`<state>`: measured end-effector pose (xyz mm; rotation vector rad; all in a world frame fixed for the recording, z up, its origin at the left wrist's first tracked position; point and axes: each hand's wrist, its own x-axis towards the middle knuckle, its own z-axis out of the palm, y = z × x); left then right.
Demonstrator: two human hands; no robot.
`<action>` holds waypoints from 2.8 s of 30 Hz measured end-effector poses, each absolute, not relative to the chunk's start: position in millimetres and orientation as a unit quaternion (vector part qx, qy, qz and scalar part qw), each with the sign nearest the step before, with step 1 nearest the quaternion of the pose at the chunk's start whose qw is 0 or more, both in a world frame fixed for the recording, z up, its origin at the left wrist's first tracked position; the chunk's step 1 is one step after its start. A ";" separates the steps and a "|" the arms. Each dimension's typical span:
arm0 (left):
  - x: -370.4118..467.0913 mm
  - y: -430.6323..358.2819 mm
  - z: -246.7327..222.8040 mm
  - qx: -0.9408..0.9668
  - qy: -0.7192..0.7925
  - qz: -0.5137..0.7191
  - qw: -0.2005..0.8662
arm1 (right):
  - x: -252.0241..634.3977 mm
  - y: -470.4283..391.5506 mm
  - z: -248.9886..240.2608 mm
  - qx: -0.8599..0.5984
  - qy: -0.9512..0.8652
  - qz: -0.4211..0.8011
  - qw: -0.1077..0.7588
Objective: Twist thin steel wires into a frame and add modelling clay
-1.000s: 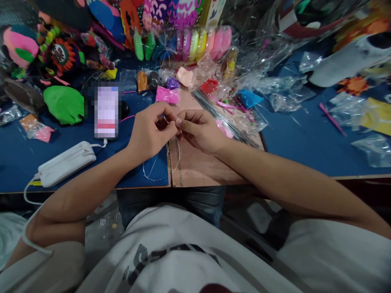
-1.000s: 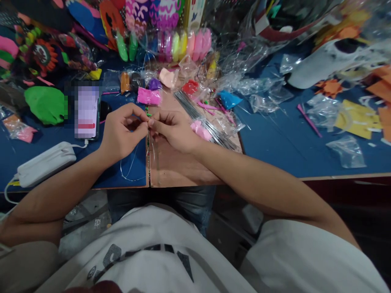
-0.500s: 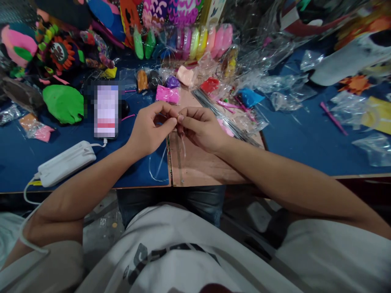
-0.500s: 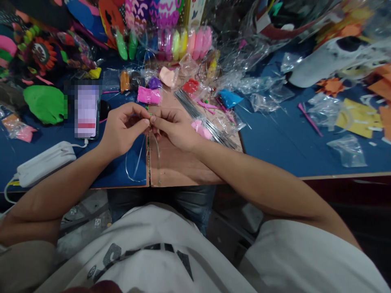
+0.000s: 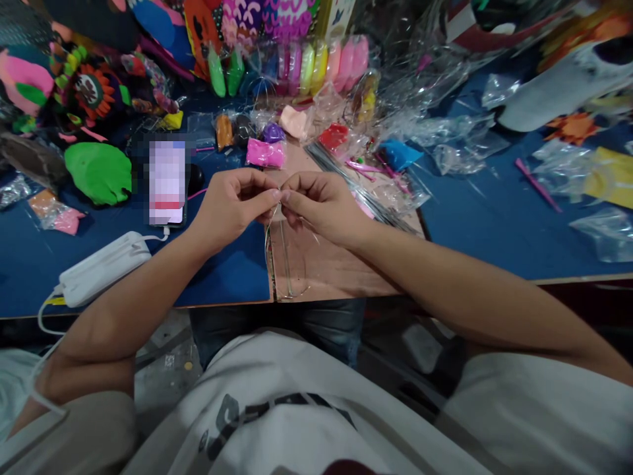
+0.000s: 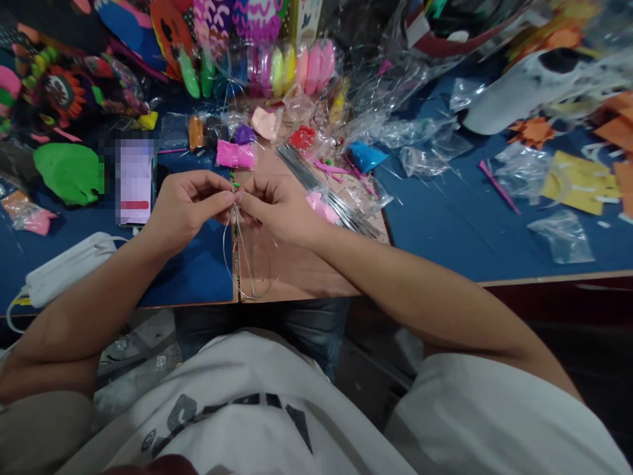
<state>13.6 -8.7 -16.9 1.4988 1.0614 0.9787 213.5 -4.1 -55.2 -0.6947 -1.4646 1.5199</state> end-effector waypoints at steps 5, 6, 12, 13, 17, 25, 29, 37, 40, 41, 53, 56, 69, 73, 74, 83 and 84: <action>13.4 -10.0 -20.2 0.660 0.452 0.408 0.440 | 214.3 -7.0 -51.0 -0.294 -0.601 0.597 0.443; 13.9 -10.8 -22.0 0.667 0.454 0.411 0.425 | 214.1 -7.6 -50.8 -0.303 -0.602 0.590 0.444; 18.0 -17.5 -28.5 0.689 0.459 0.427 0.365 | 213.1 -11.3 -48.4 -0.338 -0.604 0.573 0.440; 18.6 -18.3 -28.4 0.689 0.461 0.426 0.362 | 212.9 -11.7 -48.0 -0.336 -0.600 0.577 0.440; 18.4 -17.2 -27.7 0.689 0.455 0.425 0.371 | 212.7 -13.0 -45.1 -0.336 -0.586 0.596 0.435; 14.8 -10.8 -26.8 0.690 0.429 0.435 0.388 | 214.8 -13.7 -37.5 -0.311 -0.602 0.606 0.416; 16.9 -13.6 -21.8 0.675 0.438 0.439 0.399 | 213.4 -13.0 -40.0 -0.324 -0.581 0.599 0.445; 19.4 -18.1 -17.5 0.635 0.454 0.426 0.458 | 214.4 -13.3 -43.7 -0.351 -0.587 0.546 0.483; 21.1 -18.7 -19.6 0.625 0.461 0.430 0.460 | 215.1 -15.7 -42.7 -0.366 -0.607 0.517 0.481; 21.7 -19.0 -20.5 0.623 0.463 0.432 0.459 | 215.2 -16.7 -42.1 -0.369 -0.612 0.509 0.479; 26.4 -16.4 -32.2 0.629 0.450 0.422 0.474 | 214.3 -15.4 -43.2 -0.345 -0.589 0.558 0.471; 26.0 -15.3 -31.7 0.623 0.442 0.429 0.482 | 214.9 -12.3 -43.2 -0.315 -0.554 0.618 0.462; 19.2 -11.3 -27.6 0.607 0.385 0.433 0.544 | 215.7 -10.4 -45.9 -0.306 -0.536 0.623 0.481; 16.0 -7.3 -32.1 0.594 0.389 0.431 0.557 | 218.9 -10.2 -44.9 -0.288 -0.555 0.615 0.480; 15.5 -7.0 -32.9 0.592 0.389 0.431 0.559 | 219.9 -10.0 -44.4 -0.284 -0.566 0.612 0.474; 14.1 -6.9 -29.5 0.620 0.407 0.444 0.503 | 223.5 -3.2 -47.1 -0.290 -0.617 0.597 0.423; 14.1 -6.6 -29.2 0.626 0.409 0.445 0.493 | 223.3 -2.5 -47.2 -0.293 -0.621 0.597 0.414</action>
